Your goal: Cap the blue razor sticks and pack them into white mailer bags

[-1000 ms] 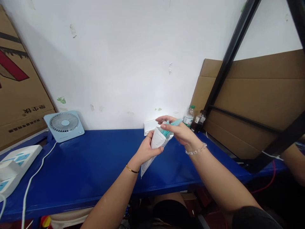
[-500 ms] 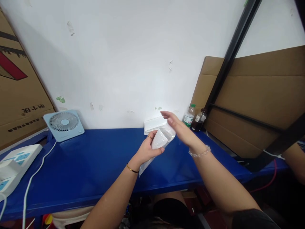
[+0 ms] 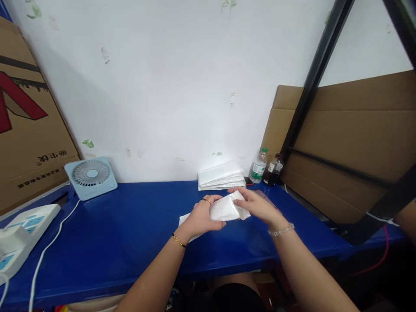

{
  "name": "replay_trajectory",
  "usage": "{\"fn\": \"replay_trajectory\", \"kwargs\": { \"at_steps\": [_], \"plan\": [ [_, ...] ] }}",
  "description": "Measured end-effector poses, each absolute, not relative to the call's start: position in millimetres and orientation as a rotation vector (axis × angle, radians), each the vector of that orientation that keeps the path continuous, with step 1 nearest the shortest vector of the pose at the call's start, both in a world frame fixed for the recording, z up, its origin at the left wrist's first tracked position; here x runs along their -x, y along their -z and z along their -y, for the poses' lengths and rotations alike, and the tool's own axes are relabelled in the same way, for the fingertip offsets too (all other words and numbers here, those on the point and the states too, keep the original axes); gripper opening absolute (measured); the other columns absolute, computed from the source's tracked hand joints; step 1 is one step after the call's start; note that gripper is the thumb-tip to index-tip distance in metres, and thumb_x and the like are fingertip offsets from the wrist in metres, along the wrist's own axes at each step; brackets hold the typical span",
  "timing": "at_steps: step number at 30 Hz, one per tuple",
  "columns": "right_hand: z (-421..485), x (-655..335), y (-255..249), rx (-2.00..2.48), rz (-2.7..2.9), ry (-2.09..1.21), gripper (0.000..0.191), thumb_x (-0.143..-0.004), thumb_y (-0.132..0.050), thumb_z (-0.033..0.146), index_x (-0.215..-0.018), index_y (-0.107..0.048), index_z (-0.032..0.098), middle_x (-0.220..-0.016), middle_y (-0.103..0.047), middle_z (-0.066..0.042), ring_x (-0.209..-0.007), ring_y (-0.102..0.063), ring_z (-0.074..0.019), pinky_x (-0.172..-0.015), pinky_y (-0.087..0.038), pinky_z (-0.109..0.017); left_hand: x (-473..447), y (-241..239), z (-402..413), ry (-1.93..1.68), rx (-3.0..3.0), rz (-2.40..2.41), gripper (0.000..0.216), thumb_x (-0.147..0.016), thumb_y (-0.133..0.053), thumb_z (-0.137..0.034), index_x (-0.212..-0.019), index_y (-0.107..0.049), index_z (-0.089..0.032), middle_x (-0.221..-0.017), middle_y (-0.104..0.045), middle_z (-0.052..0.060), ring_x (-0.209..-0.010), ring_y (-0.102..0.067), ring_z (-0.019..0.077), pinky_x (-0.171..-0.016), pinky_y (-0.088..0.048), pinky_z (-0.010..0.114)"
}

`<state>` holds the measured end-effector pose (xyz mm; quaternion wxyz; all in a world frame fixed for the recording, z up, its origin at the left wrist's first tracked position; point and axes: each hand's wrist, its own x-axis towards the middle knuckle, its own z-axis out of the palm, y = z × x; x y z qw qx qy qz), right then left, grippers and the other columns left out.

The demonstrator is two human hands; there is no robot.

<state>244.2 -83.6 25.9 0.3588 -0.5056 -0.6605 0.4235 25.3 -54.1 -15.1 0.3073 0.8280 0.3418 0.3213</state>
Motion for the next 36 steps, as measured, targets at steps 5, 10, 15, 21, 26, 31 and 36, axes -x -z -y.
{"fn": "replay_trajectory", "kwargs": {
  "at_steps": [5, 10, 15, 21, 26, 31, 36],
  "plan": [
    [62, -249, 15, 1.492, 1.732, -0.846, 0.033, -0.077, -0.055, 0.028, -0.107, -0.06, 0.017, -0.094, -0.067, -0.006, -0.085, -0.062, -0.0205, -0.073, -0.049, -0.03, -7, 28, 51, -0.536, -2.356, -1.049, 0.092, -0.067, -0.066, -0.062, -0.144, -0.03, -0.026, -0.146, -0.034, 0.012, -0.131, -0.033, 0.035, -0.107, -0.026, 0.053],
    [56, -257, 50, 1.604, 1.538, -0.804, 0.043, -0.081, -0.053, 0.044, -0.111, -0.061, 0.013, -0.11, -0.066, -0.013, -0.102, -0.062, -0.0268, -0.09, -0.046, -0.039, 3, 47, 59, -0.263, -2.609, -1.044, 0.071, -0.084, -0.047, -0.056, -0.147, -0.021, -0.033, -0.156, -0.015, 0.008, -0.142, -0.012, 0.0338, -0.109, -0.008, 0.062],
    [83, -247, 75, 1.356, 1.481, -0.883, 0.051, -0.08, -0.057, 0.047, -0.121, -0.056, 0.016, -0.117, -0.065, -0.015, -0.108, -0.061, -0.0278, -0.095, -0.047, -0.044, 1, 63, 68, -0.195, -2.731, -1.045, 0.064, -0.089, -0.041, -0.053, -0.147, -0.022, -0.032, -0.154, -0.018, 0.009, -0.141, -0.013, 0.0341, -0.109, -0.01, 0.064],
    [118, -214, 78, 1.465, 1.924, -0.605, 0.067, -0.082, -0.056, 0.05, -0.141, -0.041, 0.021, -0.145, -0.04, -0.012, -0.137, -0.032, -0.0285, -0.113, -0.025, -0.047, 2, 70, 63, -0.201, -2.794, -1.037, 0.062, -0.091, -0.038, -0.05, -0.147, -0.02, -0.033, -0.154, -0.018, 0.009, -0.141, -0.016, 0.0339, -0.108, -0.016, 0.063],
    [122, -217, 71, 1.446, 2.061, -0.597, 0.066, -0.086, -0.052, 0.048, -0.144, -0.035, 0.022, -0.148, -0.035, -0.01, -0.138, -0.028, -0.0275, -0.113, -0.025, -0.046, 0, 72, 61, -0.201, -2.831, -1.036, 0.059, -0.093, -0.033, -0.051, -0.147, -0.02, -0.032, -0.154, -0.02, 0.009, -0.14, -0.018, 0.0332, -0.108, -0.018, 0.062],
    [124, -226, 82, 1.372, 1.888, -0.548, 0.07, -0.084, -0.056, 0.043, -0.146, -0.029, 0.025, -0.151, -0.03, -0.007, -0.14, -0.025, -0.0253, -0.114, -0.024, -0.046, 12, 72, 51, -0.193, -2.865, -1.013, 0.054, -0.094, -0.033, -0.048, -0.145, -0.024, -0.035, -0.154, -0.022, 0.006, -0.14, -0.022, 0.0301, -0.109, -0.02, 0.057],
    [126, -229, 87, 1.362, 1.685, -0.534, 0.057, -0.085, -0.053, 0.039, -0.14, -0.04, 0.026, -0.146, -0.039, -0.008, -0.136, -0.034, -0.0249, -0.111, -0.031, -0.045, 74, 64, 2, -0.11, -2.847, -1.29, 0.048, -0.094, -0.036, -0.038, -0.142, -0.032, -0.039, -0.151, -0.031, 0.004, -0.137, -0.028, 0.0281, -0.109, -0.016, 0.058]
  ]
}}
